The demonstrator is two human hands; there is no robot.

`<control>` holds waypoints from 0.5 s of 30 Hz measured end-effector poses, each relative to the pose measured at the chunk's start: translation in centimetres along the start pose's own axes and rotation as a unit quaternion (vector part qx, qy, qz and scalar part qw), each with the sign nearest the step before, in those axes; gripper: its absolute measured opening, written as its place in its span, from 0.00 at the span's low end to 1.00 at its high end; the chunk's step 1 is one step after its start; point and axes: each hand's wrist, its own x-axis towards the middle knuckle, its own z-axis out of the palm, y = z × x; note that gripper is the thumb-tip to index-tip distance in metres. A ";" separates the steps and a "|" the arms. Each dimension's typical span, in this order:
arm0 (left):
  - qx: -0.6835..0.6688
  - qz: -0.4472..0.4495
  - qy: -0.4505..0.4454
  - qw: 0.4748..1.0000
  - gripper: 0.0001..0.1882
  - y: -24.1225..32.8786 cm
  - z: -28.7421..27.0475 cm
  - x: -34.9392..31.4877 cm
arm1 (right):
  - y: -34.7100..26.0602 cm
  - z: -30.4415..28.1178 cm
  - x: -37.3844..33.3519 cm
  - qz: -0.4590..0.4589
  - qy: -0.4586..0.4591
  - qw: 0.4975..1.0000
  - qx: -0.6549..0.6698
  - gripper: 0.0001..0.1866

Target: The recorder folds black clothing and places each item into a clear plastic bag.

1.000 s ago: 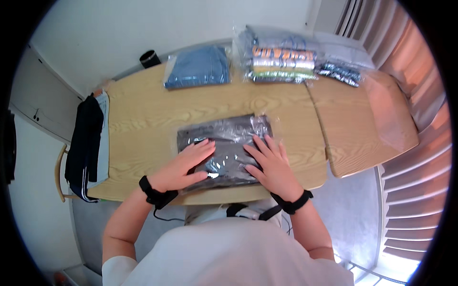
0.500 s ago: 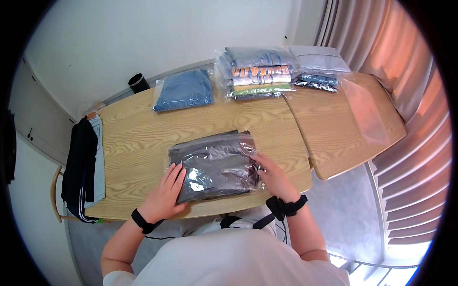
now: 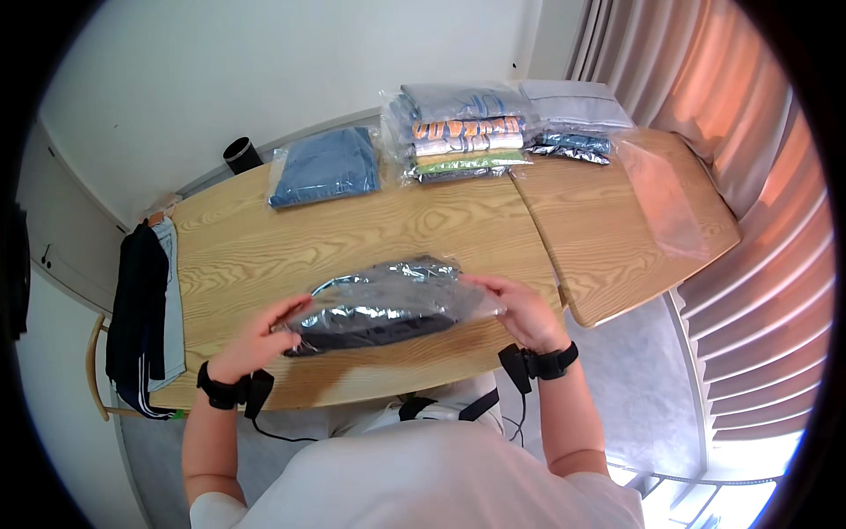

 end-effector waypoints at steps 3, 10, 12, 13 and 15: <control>-0.074 -0.013 0.017 0.997 0.28 0.1 -1.7 1.5 | -0.7 1.0 0.8 -0.092 0.031 0.892 -0.442 0.24; -0.333 0.061 0.010 0.941 0.32 -2.6 -3.9 4.8 | -0.6 0.2 5.6 -0.112 0.026 0.878 -0.464 0.23; -0.170 0.120 0.060 0.976 0.34 -4.6 -3.1 5.1 | 0.0 1.2 6.1 -0.135 0.125 0.928 -0.324 0.20; -0.128 0.164 0.071 0.975 0.35 -6.3 -3.0 5.2 | 0.0 1.3 6.6 -0.139 0.118 0.928 -0.324 0.20; -0.004 0.117 0.087 0.989 0.35 -5.0 -1.5 5.5 | 0.1 1.2 6.8 -0.157 0.104 0.917 -0.352 0.18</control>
